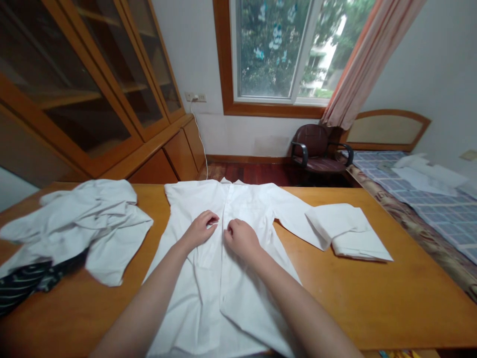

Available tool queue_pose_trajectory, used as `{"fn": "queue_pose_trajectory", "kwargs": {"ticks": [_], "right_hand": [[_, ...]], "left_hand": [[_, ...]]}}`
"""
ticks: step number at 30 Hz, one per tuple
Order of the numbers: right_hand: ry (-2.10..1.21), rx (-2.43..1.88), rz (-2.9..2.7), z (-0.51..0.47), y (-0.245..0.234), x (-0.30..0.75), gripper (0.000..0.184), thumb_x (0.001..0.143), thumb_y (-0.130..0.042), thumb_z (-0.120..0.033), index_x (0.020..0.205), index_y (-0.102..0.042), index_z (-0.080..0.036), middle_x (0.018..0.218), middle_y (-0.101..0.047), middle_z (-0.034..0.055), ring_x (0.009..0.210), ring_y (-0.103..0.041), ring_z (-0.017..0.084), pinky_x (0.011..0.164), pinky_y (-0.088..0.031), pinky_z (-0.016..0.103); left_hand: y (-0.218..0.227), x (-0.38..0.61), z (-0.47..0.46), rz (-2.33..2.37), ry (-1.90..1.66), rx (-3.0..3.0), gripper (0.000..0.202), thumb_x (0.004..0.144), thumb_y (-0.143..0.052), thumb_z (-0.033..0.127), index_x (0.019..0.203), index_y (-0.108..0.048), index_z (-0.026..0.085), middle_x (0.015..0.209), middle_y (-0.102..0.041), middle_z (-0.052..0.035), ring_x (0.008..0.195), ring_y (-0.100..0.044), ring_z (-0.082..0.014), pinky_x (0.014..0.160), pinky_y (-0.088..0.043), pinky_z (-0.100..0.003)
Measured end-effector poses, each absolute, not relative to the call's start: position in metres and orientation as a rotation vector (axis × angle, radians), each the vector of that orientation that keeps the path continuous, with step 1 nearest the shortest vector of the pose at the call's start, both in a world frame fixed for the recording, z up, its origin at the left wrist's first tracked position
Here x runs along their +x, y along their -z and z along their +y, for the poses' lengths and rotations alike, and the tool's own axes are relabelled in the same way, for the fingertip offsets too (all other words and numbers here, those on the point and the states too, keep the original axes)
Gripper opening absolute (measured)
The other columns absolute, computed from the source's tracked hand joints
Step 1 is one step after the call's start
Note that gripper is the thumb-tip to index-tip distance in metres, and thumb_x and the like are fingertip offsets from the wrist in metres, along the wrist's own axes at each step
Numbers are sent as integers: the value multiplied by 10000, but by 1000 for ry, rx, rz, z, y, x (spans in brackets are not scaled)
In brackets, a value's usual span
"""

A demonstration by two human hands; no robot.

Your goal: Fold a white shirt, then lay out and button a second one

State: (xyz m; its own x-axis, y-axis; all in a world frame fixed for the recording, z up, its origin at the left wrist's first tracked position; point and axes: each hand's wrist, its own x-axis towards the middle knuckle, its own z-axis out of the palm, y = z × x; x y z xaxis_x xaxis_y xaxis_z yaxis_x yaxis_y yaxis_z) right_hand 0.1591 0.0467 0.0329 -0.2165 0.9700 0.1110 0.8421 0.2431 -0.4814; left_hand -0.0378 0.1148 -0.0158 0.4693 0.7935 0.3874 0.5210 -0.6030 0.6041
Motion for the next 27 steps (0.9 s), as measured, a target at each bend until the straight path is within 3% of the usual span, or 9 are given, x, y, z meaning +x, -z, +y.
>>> {"fn": "queue_pose_trajectory", "kwargs": {"ticks": [7, 17, 27], "right_hand": [[-271, -1773, -2103, 61, -20, 137, 195, 854, -648, -363, 923, -621, -182, 934, -638, 71, 896, -549, 223, 769, -391, 308], [-411, -1728, -1887, 54, -2, 141, 122, 878, -586, -193, 937, -692, -184, 871, -647, 52, 870, -563, 199, 806, -414, 296], [-496, -1673, -1833, 60, -1, 148, 211, 949, -565, -239, 893, -766, -207, 825, -692, 55, 846, -560, 207, 818, -404, 314]], "left_hand": [[20, -40, 116, 1153, -939, 2440, 95, 855, -559, 115, 880, -592, 201, 880, -627, -29, 872, -568, -200, 831, -488, -366], [9, -39, 110, 1126, -852, 2427, 84, 882, -591, 163, 914, -660, 199, 905, -640, -41, 906, -579, -196, 870, -492, -364], [9, -37, 109, 1104, -754, 2546, 115, 949, -572, 224, 940, -683, 195, 902, -628, -47, 893, -588, -191, 842, -501, -339]]}}
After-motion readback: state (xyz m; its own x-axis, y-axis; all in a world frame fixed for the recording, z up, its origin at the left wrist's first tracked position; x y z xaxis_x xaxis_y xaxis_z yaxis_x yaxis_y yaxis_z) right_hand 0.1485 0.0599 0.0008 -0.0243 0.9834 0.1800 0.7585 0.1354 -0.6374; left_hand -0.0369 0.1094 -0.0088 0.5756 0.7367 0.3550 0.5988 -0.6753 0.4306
